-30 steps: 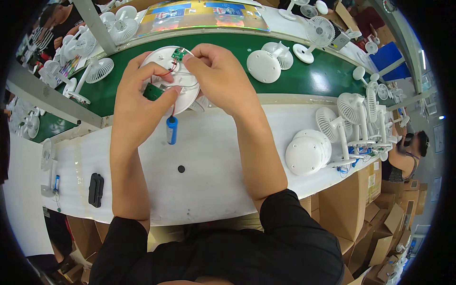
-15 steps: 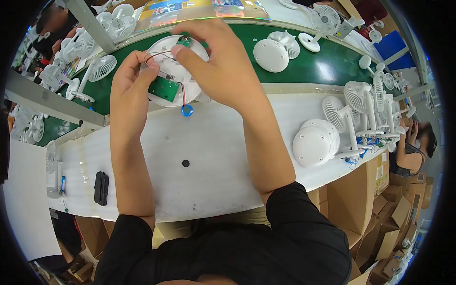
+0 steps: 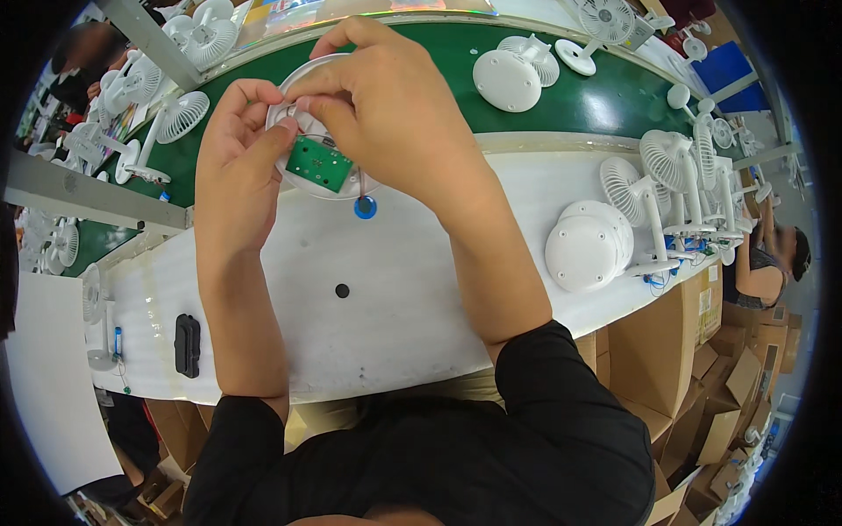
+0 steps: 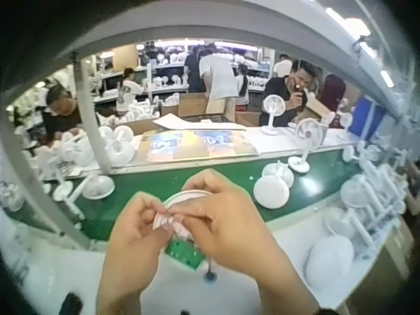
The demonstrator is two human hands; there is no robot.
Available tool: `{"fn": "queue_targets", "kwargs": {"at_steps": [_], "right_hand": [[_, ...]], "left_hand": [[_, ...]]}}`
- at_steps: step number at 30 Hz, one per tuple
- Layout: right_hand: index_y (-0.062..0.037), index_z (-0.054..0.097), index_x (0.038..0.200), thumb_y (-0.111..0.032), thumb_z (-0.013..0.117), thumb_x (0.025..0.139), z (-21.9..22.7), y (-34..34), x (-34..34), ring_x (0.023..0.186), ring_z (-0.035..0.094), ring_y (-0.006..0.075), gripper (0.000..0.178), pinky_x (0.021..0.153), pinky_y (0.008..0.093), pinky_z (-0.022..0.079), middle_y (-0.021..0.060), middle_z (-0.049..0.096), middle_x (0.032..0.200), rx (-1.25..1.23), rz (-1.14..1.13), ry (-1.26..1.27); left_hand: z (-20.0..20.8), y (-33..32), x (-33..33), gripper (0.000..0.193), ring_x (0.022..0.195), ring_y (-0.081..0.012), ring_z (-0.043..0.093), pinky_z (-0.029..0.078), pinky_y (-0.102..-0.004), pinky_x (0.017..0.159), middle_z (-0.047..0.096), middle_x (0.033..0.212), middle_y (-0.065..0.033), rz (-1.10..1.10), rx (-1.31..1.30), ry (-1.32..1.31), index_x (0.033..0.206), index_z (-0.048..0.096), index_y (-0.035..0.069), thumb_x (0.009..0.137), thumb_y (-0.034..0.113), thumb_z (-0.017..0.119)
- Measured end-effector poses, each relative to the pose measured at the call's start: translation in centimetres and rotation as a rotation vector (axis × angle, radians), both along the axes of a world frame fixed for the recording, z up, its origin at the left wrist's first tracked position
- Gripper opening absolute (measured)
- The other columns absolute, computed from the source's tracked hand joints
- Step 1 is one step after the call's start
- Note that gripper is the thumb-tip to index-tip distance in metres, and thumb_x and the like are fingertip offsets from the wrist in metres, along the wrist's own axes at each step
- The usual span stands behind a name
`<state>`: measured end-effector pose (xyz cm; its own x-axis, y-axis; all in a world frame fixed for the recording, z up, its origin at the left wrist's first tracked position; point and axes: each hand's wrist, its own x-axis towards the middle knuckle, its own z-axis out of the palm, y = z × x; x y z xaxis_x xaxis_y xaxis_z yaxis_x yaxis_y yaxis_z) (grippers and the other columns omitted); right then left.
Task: Assembling portable electric fans on a production line by connecting circuit boards and snapping plastic components together.
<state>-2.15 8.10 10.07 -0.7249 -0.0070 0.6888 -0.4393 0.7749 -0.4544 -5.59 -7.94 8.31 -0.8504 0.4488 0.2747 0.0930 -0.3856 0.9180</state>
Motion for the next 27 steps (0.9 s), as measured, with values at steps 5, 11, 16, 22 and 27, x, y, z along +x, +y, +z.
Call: {"fn": "queue_targets", "kwargs": {"at_steps": [5,11,16,22,27], "right_hand": [[-0.0009,0.072,0.088,-0.004,0.068,0.079,0.1,0.2,-0.3,0.067,0.054,0.0182,0.011,0.061,0.0273,0.045,0.0084,0.063,0.088,0.039,-0.019,0.062],[-0.0007,0.070,0.088,0.000,0.065,0.078,0.6,0.5,-0.3,0.073,0.057,0.0202,0.011,0.065,0.0274,0.046,0.0083,0.063,0.085,-0.039,-0.033,0.049],[-0.0016,0.069,0.089,0.001,0.064,0.077,1.4,1.4,0.4,0.075,0.057,0.0198,0.013,0.068,0.0270,0.046,0.0082,0.064,0.086,-0.219,-0.061,-0.073],[-0.0026,0.068,0.089,0.003,0.063,0.076,2.9,3.1,0.9,0.077,0.059,0.0194,0.015,0.072,0.0266,0.046,0.0080,0.065,0.088,-0.394,-0.082,-0.203],[-0.0017,0.054,0.110,-0.010,0.073,0.075,0.2,3.5,1.9,0.065,0.058,0.0219,0.040,0.059,0.0305,0.046,0.0074,0.068,0.085,-0.091,0.039,-0.278]], "left_hand": [[0.0,-0.3,-0.6,0.021,0.076,-0.0094,0.054,0.043,-0.0193,0.067,0.063,0.090,-0.0082,-0.088,-0.011,0.038,0.108,0.055,0.001,0.089,-0.006,0.054],[-0.2,-1.3,-1.9,0.017,0.070,-0.0091,0.057,0.045,-0.0195,0.061,0.067,0.088,-0.0091,-0.177,-0.103,0.153,0.106,0.058,0.000,0.090,-0.004,0.056],[-0.7,-1.4,-2.6,0.015,0.069,-0.0084,0.056,0.045,-0.0189,0.061,0.068,0.086,-0.0084,-0.184,-0.114,0.178,0.105,0.060,0.000,0.090,-0.003,0.056],[-0.8,-0.5,-2.6,0.015,0.068,-0.0080,0.055,0.046,-0.0192,0.061,0.068,0.085,-0.0083,0.147,-0.136,0.040,0.105,0.061,0.001,0.091,-0.001,0.055],[-1.5,-0.6,-3.4,0.015,0.071,-0.0091,0.055,0.046,-0.0199,0.062,0.067,0.083,-0.0076,0.295,-0.100,-0.056,0.106,0.061,0.002,0.093,0.003,0.054]]}}
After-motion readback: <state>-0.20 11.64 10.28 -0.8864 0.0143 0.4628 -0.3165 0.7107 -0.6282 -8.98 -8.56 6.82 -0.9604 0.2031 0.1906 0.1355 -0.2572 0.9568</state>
